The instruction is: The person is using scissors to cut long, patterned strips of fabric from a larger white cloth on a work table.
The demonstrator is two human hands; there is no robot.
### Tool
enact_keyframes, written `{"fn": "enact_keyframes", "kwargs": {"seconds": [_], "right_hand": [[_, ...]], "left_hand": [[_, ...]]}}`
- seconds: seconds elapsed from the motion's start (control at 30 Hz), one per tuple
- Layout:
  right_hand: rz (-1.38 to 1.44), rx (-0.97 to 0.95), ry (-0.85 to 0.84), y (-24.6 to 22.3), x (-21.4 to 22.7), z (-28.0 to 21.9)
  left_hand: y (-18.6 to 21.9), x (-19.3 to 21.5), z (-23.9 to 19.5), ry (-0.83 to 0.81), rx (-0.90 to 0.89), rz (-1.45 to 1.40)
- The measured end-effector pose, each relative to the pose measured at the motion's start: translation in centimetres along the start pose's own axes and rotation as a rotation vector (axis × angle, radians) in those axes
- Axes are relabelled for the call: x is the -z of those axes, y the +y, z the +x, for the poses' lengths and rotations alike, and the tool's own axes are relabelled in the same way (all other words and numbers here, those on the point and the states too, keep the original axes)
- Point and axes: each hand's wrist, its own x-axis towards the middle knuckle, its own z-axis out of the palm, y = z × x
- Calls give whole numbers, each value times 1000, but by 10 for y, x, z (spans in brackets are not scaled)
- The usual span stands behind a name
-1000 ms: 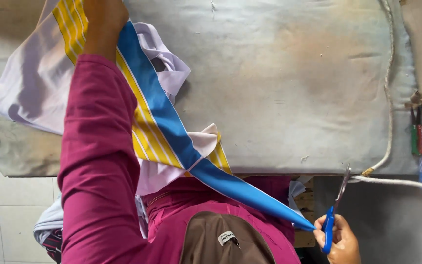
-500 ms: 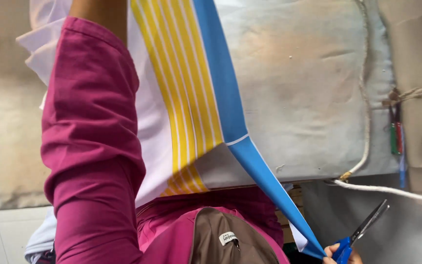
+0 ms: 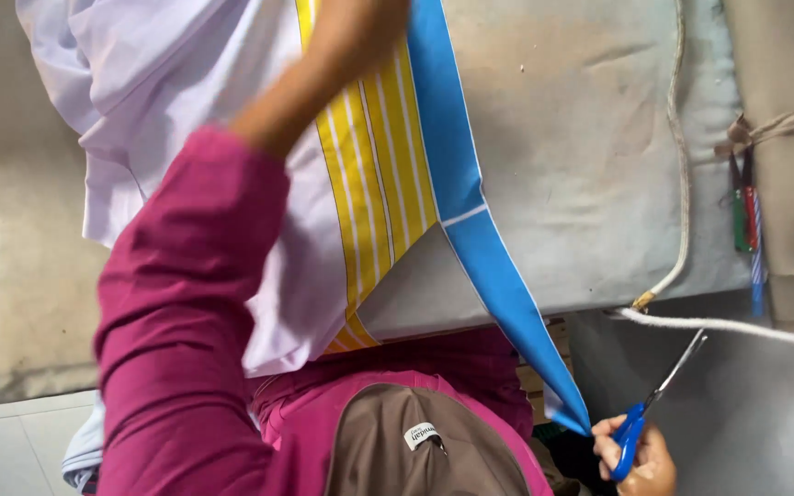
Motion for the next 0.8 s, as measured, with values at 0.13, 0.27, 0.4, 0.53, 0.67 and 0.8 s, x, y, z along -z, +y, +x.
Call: {"fn": "enact_keyframes", "kwargs": {"seconds": [0.13, 0.27, 0.4, 0.53, 0.67, 0.8], "right_hand": [[138, 292, 92, -29, -18, -18], [174, 275, 34, -43, -43, -16], [233, 327, -214, -51, -69, -16], [272, 627, -318, -61, -96, -18], [262, 633, -423, -62, -93, -23], [232, 533, -456, -52, -87, -24]], "left_hand": [[126, 81, -113, -262, -349, -312], [168, 137, -191, -401, -310, -320], [153, 145, -232, -383, -299, -145], [134, 122, -257, -309, -357, -14], [146, 126, -247, -284, -438, 13], [177, 121, -240, -238, -409, -257]]}}
